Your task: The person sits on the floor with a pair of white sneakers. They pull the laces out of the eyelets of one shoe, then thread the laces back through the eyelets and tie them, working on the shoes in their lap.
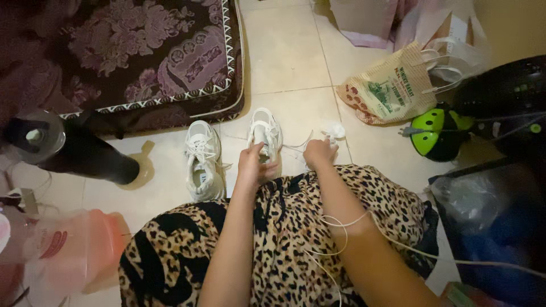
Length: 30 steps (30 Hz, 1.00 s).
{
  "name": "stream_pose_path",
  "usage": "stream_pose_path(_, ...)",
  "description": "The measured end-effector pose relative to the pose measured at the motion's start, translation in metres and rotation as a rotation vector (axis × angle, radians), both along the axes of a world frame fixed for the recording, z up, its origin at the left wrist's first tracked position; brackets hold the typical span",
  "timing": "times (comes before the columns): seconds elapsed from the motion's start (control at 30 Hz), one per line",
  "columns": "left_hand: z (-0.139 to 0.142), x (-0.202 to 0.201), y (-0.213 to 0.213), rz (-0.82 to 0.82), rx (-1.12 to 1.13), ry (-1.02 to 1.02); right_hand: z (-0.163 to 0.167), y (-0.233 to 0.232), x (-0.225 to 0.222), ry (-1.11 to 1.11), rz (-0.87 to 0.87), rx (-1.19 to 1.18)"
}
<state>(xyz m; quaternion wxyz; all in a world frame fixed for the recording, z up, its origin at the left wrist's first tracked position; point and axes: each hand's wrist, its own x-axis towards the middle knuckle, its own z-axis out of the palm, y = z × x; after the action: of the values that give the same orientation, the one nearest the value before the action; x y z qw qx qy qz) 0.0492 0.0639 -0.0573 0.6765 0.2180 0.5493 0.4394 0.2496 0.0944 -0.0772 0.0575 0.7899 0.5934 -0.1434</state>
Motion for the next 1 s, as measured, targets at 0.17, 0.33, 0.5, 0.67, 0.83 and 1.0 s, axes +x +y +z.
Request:
stream_pose_path(0.17, -0.008, -0.004, -0.001, 0.123, 0.248, 0.621, 0.010, 0.014, 0.000, 0.697, -0.104, 0.321)
stream_pose_path(0.33, -0.003, 0.001, -0.008, 0.010, 0.463, 0.230, 0.034, -0.006, -0.004, 1.317, 0.034, 0.321)
stream_pose_path(0.5, 0.017, 0.004, -0.016, -0.009, 0.525, 0.215, 0.054, -0.027, -0.040, 1.478, 0.241, 0.262)
stream_pose_path(0.67, 0.038, -0.026, -0.012, 0.256, 0.599, -0.064, 0.076, -0.022, -0.004, 1.236, 0.196, 0.173)
stream_pose_path(0.83, 0.091, -0.148, -0.035, 0.934, 0.872, -0.296, 0.090, -0.032, 0.118, 1.561, -0.199, 0.743)
stream_pose_path(1.0, 0.122, -0.225, -0.087, 1.204, 1.235, 0.324, 0.091, -0.054, 0.196, 1.757, -0.356, 1.476)
